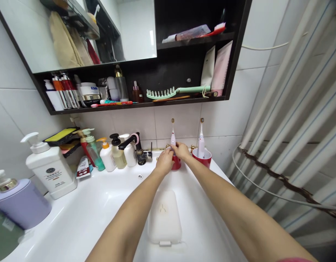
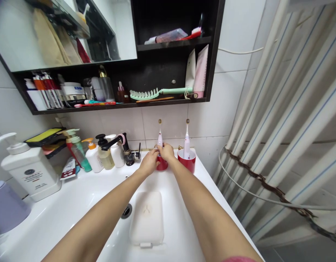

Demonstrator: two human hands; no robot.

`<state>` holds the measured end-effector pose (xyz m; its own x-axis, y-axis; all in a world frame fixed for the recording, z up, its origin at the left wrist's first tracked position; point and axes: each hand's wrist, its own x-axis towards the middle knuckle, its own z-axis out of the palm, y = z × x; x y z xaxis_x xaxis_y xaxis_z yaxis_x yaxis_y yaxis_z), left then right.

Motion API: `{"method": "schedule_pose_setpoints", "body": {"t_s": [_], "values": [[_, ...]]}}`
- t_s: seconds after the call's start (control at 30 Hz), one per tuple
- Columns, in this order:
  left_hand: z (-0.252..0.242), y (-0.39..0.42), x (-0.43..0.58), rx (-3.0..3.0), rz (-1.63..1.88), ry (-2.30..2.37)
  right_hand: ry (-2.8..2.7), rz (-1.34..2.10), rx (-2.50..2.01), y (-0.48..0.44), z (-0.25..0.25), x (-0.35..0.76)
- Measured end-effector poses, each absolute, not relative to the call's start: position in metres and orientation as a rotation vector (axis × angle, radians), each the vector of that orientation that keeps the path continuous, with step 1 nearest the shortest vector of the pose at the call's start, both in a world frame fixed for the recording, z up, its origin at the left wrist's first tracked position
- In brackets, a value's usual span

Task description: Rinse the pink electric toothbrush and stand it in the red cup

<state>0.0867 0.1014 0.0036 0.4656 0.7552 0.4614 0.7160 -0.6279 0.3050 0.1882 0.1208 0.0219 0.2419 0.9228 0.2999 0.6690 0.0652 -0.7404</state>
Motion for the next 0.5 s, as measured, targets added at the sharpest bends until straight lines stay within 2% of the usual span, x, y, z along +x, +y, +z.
{"method": "schedule_pose_setpoints", "body": {"t_s": [0.1, 0.23, 0.3, 0.4, 0.5], "values": [[0.007, 0.093, 0.082, 2.436, 1.115, 1.334, -1.401, 0.287, -1.619, 0.101, 0.027, 0.189], [0.023, 0.064, 0.076, 1.850, 1.360, 1.254, -1.343, 0.236, -1.504, 0.057, 0.032, 0.189], [0.039, 0.041, 0.077, 1.587, 1.428, 0.988, -1.342, 0.258, -1.386, 0.032, 0.039, 0.185], [0.069, 0.002, 0.080, 1.419, 1.428, 0.495, -1.316, 0.404, -0.949, -0.005, 0.060, 0.175], [0.091, -0.023, 0.084, 1.332, 1.372, 0.255, -1.264, 0.581, -0.634, -0.030, 0.080, 0.166]]}}
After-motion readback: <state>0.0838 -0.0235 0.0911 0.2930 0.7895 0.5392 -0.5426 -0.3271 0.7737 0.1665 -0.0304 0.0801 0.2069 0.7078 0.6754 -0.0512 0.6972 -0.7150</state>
